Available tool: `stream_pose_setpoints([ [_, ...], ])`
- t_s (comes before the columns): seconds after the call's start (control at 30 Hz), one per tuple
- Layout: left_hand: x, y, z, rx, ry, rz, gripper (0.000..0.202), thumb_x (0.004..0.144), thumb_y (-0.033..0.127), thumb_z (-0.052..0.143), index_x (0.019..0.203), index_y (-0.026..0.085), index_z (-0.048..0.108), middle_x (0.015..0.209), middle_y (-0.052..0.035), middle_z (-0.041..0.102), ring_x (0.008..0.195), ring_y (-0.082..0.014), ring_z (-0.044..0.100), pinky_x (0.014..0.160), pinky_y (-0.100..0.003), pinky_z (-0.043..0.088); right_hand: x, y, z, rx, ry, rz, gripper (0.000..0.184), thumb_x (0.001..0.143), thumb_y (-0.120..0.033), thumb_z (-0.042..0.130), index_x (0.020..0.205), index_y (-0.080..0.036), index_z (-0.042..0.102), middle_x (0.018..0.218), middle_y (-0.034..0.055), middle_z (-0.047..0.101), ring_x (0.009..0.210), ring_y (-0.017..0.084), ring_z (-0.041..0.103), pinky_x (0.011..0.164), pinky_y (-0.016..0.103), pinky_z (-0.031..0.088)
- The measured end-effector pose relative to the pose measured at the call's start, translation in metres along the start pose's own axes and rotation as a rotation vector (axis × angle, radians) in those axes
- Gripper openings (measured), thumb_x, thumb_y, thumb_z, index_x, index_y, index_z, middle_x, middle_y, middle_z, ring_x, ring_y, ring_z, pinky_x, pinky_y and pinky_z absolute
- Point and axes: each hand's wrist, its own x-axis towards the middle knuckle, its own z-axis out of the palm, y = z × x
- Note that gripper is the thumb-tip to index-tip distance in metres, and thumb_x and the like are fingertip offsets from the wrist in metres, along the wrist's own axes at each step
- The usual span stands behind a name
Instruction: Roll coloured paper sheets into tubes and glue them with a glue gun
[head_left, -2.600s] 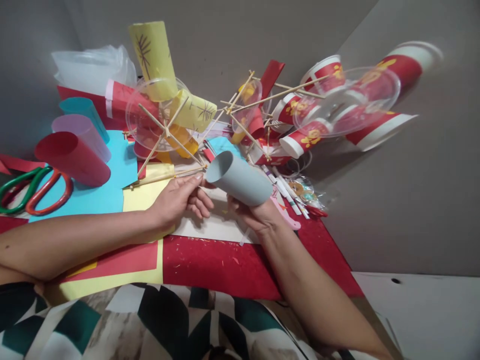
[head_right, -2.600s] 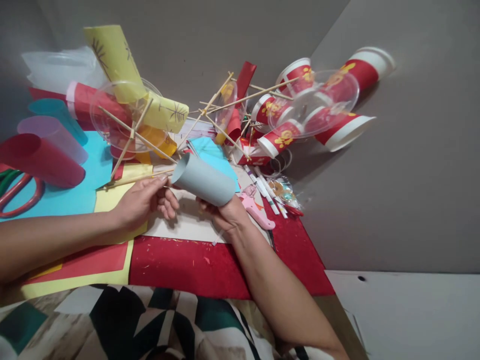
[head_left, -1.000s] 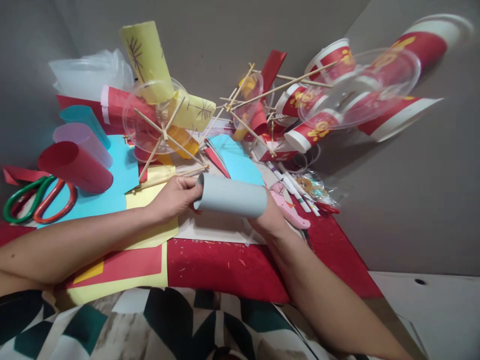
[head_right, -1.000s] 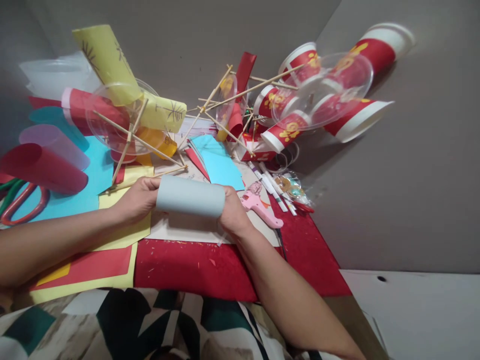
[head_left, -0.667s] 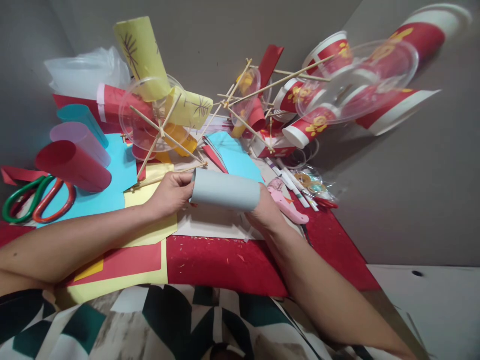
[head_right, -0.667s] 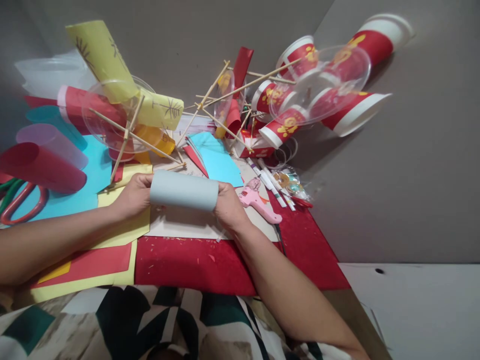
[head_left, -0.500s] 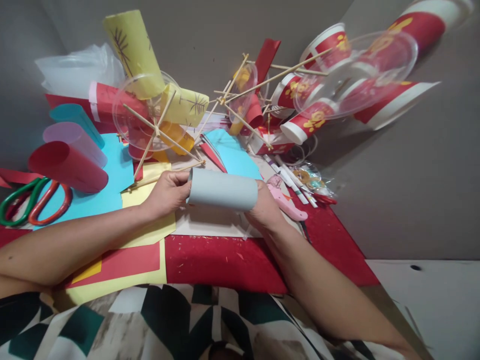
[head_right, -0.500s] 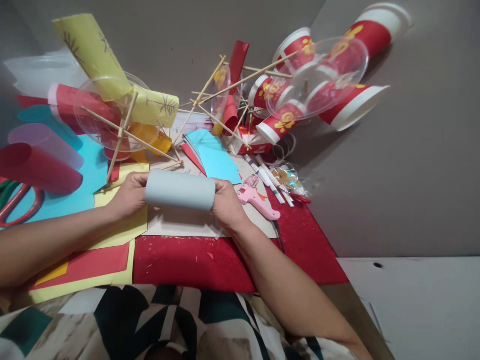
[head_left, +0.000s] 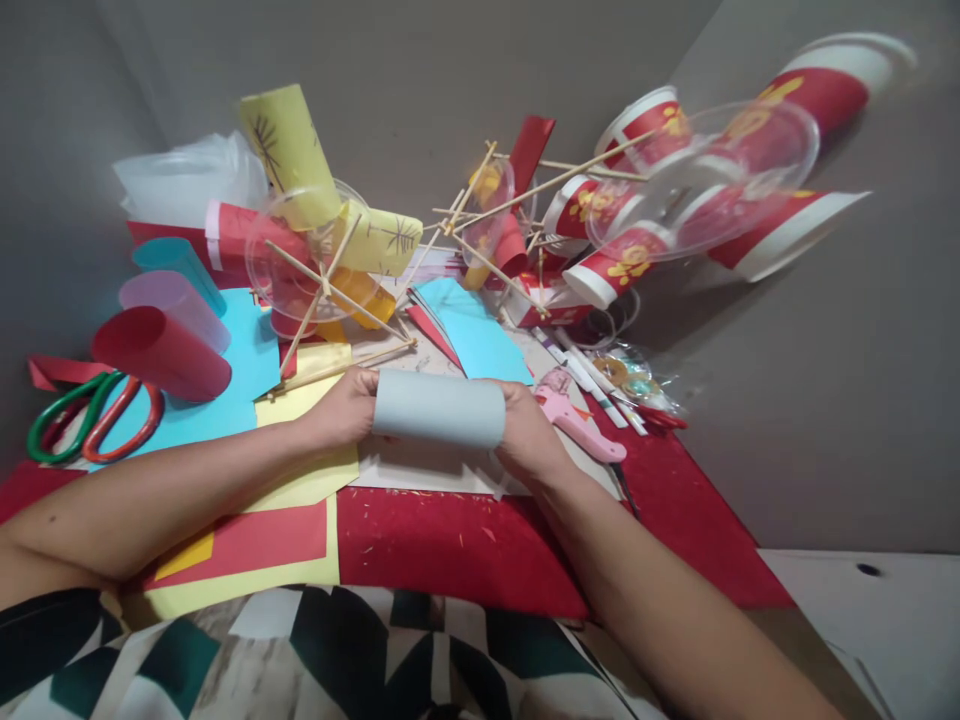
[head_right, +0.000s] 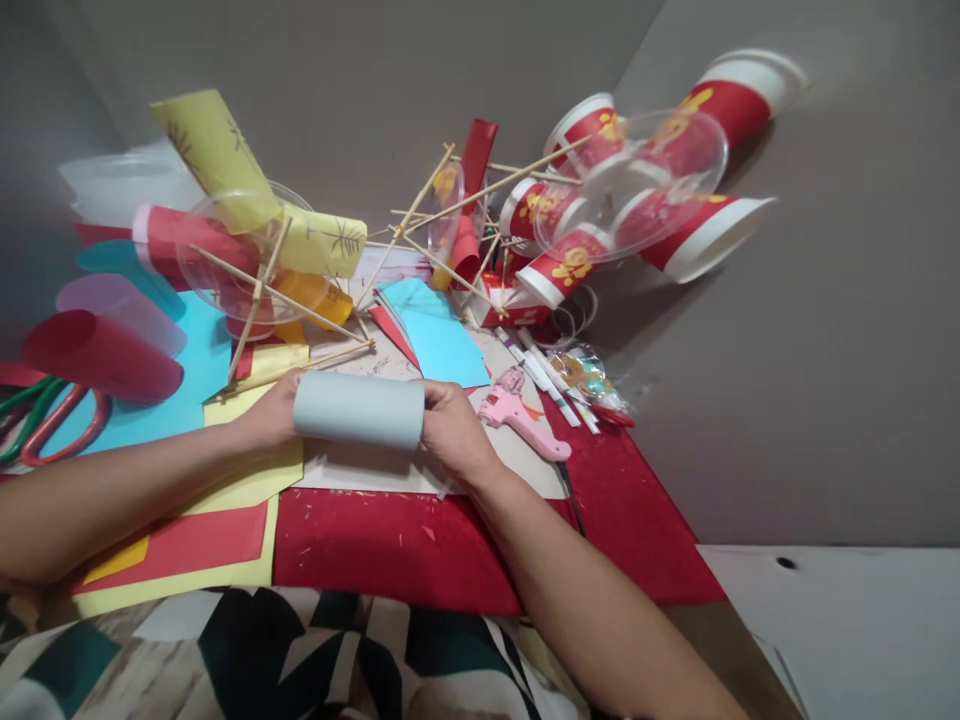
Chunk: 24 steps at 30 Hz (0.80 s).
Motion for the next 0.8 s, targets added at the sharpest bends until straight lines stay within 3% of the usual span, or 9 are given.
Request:
stream_pose_setpoints([
  [0.17,-0.0016,-0.0024,-0.0003,0.028,-0.029,0.012,0.009,0.052,0.017,0.060,0.044,0.013,0.062,0.044,0.0009,0.058,0.044,-0.0086,0.052,0.047,-0.019,0.042,0.0001,0.0023,-0.0003,0.003,0.022,-0.008,0.014,0.050,-0.017,0.078,0.046,-0.015,0.065,0.048,-0.0061,0.053,0.049,0.005,0.040,0.046,0.018,0.035],
  [0.43,-0.0021,-0.0048,0.0000,0.032,-0.040,-0.013,0.007,0.052,0.019,0.060,0.050,0.013,0.063,0.044,0.0001,0.058,0.042,-0.0106,0.053,0.045,-0.022,0.045,-0.0013,0.0003,0.0023,-0.009,-0.043,-0.016,0.017,0.053,-0.027,0.077,0.048,-0.016,0.065,0.048,-0.0044,0.055,0.052,0.010,0.050,0.055,0.026,0.046],
  [0.63,-0.0020,-0.0032,-0.0007,0.040,-0.037,-0.005,0.010,0.053,0.020,0.063,0.046,0.012,0.063,0.043,-0.0002,0.057,0.042,-0.0088,0.051,0.045,-0.020,0.042,-0.0014,0.0007,0.0017,-0.036,-0.027,-0.023,0.017,0.055,-0.021,0.074,0.046,-0.015,0.061,0.048,-0.0056,0.049,0.051,0.007,0.041,0.051,0.022,0.042],
  [0.8,-0.0024,-0.0018,0.0016,0.017,-0.043,-0.027,0.005,0.051,0.016,0.064,0.047,0.013,0.065,0.044,0.0005,0.059,0.042,-0.0088,0.052,0.045,-0.019,0.043,-0.0009,0.0019,0.0006,-0.051,-0.044,-0.049,0.019,0.054,-0.024,0.074,0.046,-0.015,0.059,0.048,-0.0049,0.048,0.057,0.010,0.046,0.052,0.022,0.041],
])
